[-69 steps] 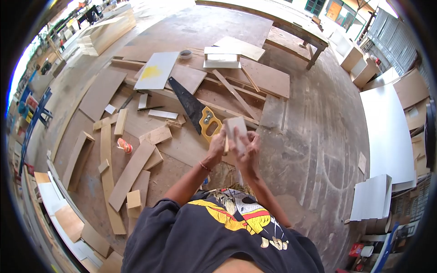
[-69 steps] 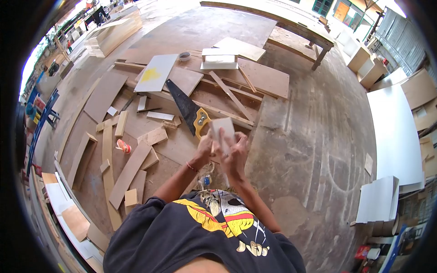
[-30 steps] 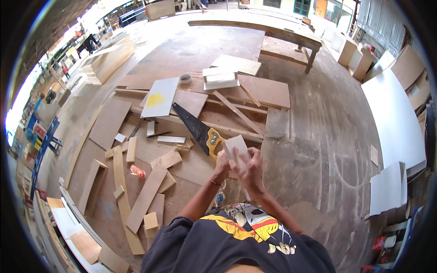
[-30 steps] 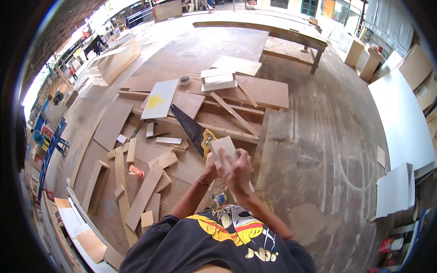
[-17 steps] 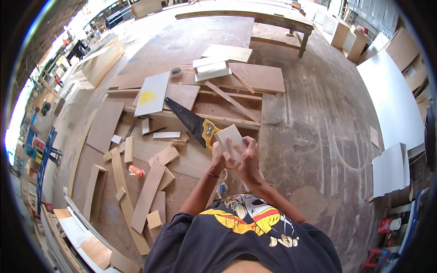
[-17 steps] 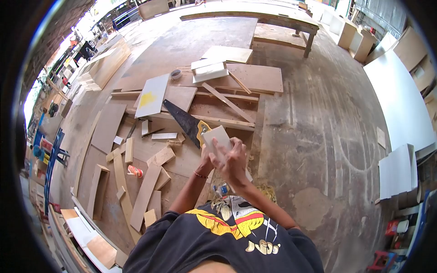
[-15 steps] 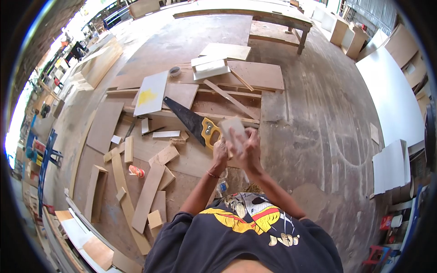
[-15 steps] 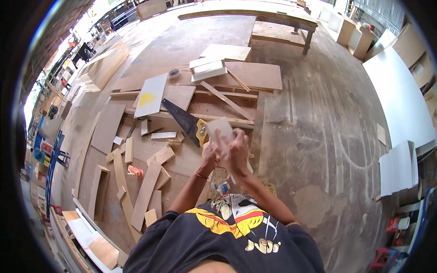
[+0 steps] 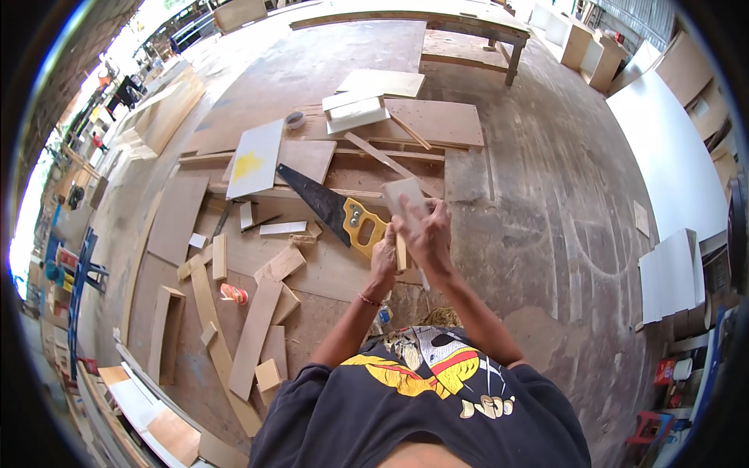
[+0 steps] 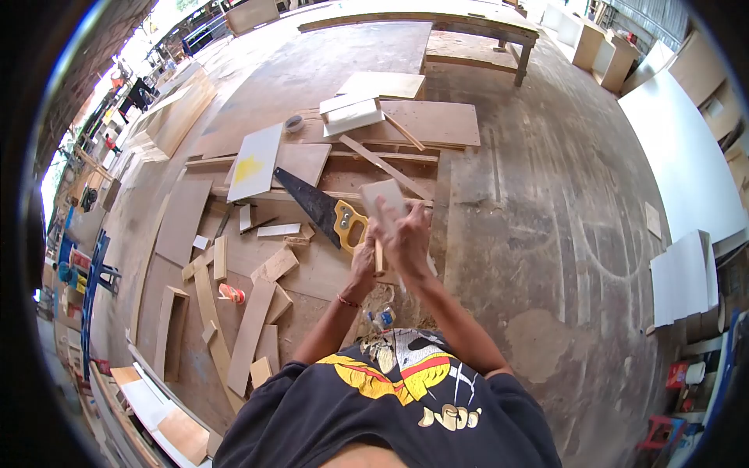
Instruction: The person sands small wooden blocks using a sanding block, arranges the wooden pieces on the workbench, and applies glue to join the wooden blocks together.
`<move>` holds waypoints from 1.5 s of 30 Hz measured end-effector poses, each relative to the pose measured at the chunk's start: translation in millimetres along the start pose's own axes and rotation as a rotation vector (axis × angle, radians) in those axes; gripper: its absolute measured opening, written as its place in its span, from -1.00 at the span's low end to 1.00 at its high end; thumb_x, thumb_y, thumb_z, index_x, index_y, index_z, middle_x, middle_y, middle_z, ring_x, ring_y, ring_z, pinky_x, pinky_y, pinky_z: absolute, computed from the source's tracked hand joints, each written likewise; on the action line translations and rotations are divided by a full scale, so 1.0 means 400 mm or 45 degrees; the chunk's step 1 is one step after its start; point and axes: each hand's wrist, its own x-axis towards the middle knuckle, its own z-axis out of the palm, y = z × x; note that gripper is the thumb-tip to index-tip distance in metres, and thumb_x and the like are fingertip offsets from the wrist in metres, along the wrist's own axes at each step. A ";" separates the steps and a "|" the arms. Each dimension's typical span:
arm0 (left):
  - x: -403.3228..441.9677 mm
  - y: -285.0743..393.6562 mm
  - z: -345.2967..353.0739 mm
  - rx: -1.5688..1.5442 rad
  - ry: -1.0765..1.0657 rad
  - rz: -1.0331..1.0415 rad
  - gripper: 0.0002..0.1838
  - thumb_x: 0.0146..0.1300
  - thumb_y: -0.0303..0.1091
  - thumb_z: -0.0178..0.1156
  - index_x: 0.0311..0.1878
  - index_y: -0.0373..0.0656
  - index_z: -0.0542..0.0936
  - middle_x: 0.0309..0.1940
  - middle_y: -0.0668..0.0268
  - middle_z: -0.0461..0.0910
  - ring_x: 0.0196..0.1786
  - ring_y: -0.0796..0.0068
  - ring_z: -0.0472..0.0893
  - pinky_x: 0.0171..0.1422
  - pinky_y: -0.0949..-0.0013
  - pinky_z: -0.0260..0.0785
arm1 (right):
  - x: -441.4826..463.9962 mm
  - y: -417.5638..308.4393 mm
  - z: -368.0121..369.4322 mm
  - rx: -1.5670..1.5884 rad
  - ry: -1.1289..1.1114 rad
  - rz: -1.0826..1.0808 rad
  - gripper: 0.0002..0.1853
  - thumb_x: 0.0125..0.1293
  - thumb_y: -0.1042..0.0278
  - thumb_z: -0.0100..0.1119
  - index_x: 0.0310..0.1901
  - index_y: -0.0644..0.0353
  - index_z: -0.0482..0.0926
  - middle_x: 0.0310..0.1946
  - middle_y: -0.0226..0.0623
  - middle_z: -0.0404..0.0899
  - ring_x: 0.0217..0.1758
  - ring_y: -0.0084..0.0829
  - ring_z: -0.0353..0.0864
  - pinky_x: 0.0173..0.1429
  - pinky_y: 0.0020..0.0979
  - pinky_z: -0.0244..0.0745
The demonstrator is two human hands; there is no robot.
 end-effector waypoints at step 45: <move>-0.001 0.025 -0.004 -0.057 -0.012 -0.197 -0.49 0.30 0.14 -0.01 -0.26 -0.20 0.55 -0.42 0.40 0.54 -0.45 0.62 0.54 -0.61 0.48 0.34 | -0.011 -0.007 0.014 -0.051 -0.012 -0.012 -0.52 0.05 0.12 0.26 0.08 -0.09 0.55 -0.08 -0.08 0.35 -0.01 -0.17 0.31 0.10 -0.23 0.27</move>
